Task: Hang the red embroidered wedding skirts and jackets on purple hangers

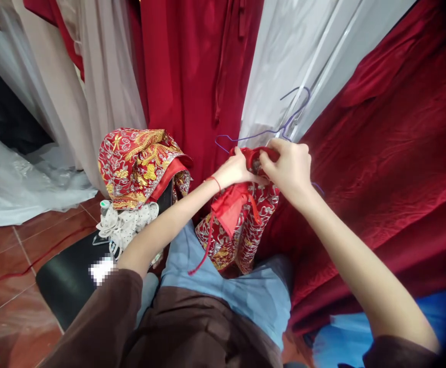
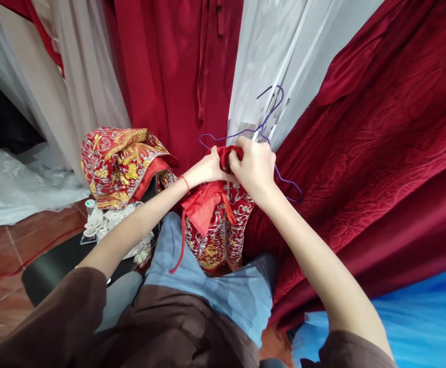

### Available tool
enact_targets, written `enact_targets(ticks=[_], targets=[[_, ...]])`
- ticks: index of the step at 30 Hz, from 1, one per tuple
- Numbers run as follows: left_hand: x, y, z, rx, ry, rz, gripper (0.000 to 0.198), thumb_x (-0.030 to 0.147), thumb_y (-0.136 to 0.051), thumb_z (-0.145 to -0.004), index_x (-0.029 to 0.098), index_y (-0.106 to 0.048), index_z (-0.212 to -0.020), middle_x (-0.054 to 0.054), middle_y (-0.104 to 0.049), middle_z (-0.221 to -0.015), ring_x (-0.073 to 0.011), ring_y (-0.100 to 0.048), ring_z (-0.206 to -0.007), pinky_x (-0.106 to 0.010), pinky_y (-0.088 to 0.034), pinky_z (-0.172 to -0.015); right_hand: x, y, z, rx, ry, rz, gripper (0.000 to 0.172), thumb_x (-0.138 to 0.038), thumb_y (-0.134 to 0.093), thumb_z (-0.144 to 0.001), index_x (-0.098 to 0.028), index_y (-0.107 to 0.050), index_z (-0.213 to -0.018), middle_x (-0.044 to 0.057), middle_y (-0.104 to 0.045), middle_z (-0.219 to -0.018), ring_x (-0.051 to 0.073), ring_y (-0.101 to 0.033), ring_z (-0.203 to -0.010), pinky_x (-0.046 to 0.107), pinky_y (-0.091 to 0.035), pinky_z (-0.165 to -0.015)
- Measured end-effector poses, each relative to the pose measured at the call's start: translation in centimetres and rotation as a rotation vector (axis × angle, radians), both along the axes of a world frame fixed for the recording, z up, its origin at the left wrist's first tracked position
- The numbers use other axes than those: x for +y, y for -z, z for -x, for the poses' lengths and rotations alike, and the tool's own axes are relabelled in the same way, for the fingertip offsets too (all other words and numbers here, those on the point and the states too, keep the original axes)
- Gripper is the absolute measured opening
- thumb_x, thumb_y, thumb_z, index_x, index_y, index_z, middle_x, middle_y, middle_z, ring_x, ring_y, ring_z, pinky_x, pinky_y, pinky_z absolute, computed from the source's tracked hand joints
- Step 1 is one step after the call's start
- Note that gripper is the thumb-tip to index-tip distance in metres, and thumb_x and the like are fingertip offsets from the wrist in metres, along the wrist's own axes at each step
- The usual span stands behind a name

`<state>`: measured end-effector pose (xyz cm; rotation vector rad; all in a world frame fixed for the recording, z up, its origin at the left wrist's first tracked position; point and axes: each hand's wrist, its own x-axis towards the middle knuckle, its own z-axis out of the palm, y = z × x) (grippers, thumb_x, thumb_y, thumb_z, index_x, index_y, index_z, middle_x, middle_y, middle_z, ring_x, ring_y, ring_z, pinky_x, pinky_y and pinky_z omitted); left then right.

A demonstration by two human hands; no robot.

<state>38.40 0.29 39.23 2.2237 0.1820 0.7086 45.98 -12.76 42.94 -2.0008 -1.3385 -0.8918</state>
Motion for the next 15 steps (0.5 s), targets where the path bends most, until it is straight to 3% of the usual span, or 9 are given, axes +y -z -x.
enact_targets(ticks=[4,6,8,10,12,14,15], targets=[[1.3,-2.0,1.0,0.248,0.172,-0.113,0.027,0.025,-0.08,-0.056,0.014,-0.069,-0.078,-0.001,-0.068,-0.076,-0.0185,-0.062,-0.073,-0.029,-0.045,-0.07,-2.0,-0.3,2.2,0.036,-0.148,-0.033,0.021,-0.032,-0.056,-0.087,-0.018,-0.063,-0.072,0.001,-0.053,-0.059,0.015,-0.049,-0.057,0.029,-0.035,-0.059],[1.8,-2.4,2.1,0.227,0.092,-0.222,0.016,0.018,-0.075,-0.056,0.013,-0.068,-0.069,0.002,-0.062,-0.063,-0.0156,-0.057,-0.064,-0.027,-0.041,-0.065,-2.7,-0.1,1.4,0.095,-0.288,-0.033,0.022,-0.037,-0.06,-0.087,-0.019,-0.065,-0.074,0.001,-0.054,-0.06,0.015,-0.052,-0.059,0.029,-0.039,-0.061],[2.6,-2.5,3.1,0.124,0.008,-0.31,0.008,0.015,-0.069,-0.06,0.011,-0.069,-0.067,0.003,-0.055,-0.057,-0.0134,-0.053,-0.062,-0.026,-0.036,-0.063,-2.7,0.8,-0.8,0.192,-0.492,-0.05,0.024,-0.045,-0.065,-0.084,-0.021,-0.067,-0.08,0.003,-0.062,-0.075,0.018,-0.059,-0.073,0.032,-0.045,-0.07],[3.6,-2.3,3.7,-0.004,-0.036,-0.336,0.011,0.016,-0.063,-0.065,0.01,-0.071,-0.069,0.004,-0.051,-0.057,-0.0123,-0.05,-0.063,-0.025,-0.034,-0.063,-2.2,2.6,-3.6,0.346,-0.7,-0.094,0.033,-0.054,-0.069,-0.079,-0.025,-0.069,-0.093,0.006,-0.066,-0.101,0.023,-0.062,-0.096,0.037,-0.049,-0.081],[5.0,-2.0,3.9,-0.122,-0.091,-0.315,0.015,0.018,-0.059,-0.068,0.01,-0.071,-0.071,0.004,-0.049,-0.057,-0.0115,-0.048,-0.063,-0.024,-0.031,-0.062,-1.3,5.5,-6.2,0.56,-0.817,-0.111,0.056,-0.064,-0.068,-0.075,-0.031,-0.061,-0.119,0.008,-0.063,-0.119,0.025,-0.06,-0.109,0.042,-0.051,-0.086],[6.3,-1.8,3.7,-0.202,-0.144,-0.264,0.016,0.018,-0.057,-0.068,0.01,-0.07,-0.07,0.004,-0.047,-0.058,-0.0108,-0.046,-0.062,-0.024,-0.03,-0.061,-0.1,9.0,-7.8,0.761,-0.862,0.041,0.085,-0.067,-0.074,-0.067,-0.032,-0.045,-0.139,0.009,-0.061,-0.124,0.026,-0.061,-0.108,0.044,-0.053,-0.083],[6.8,-1.7,3.4,-0.228,-0.162,-0.228,0.016,0.018,-0.056,-0.067,0.01,-0.07,-0.069,0.004,-0.047,-0.058,-0.0107,-0.046,-0.062,-0.024,-0.031,-0.061,0.6,10.9,-8.3,0.826,-0.817,0.15,0.099,-0.062,-0.081,-0.06,-0.03,-0.039,-0.144,0.01,-0.062,-0.121,0.027,-0.062,-0.105,0.044,-0.054,-0.082]])
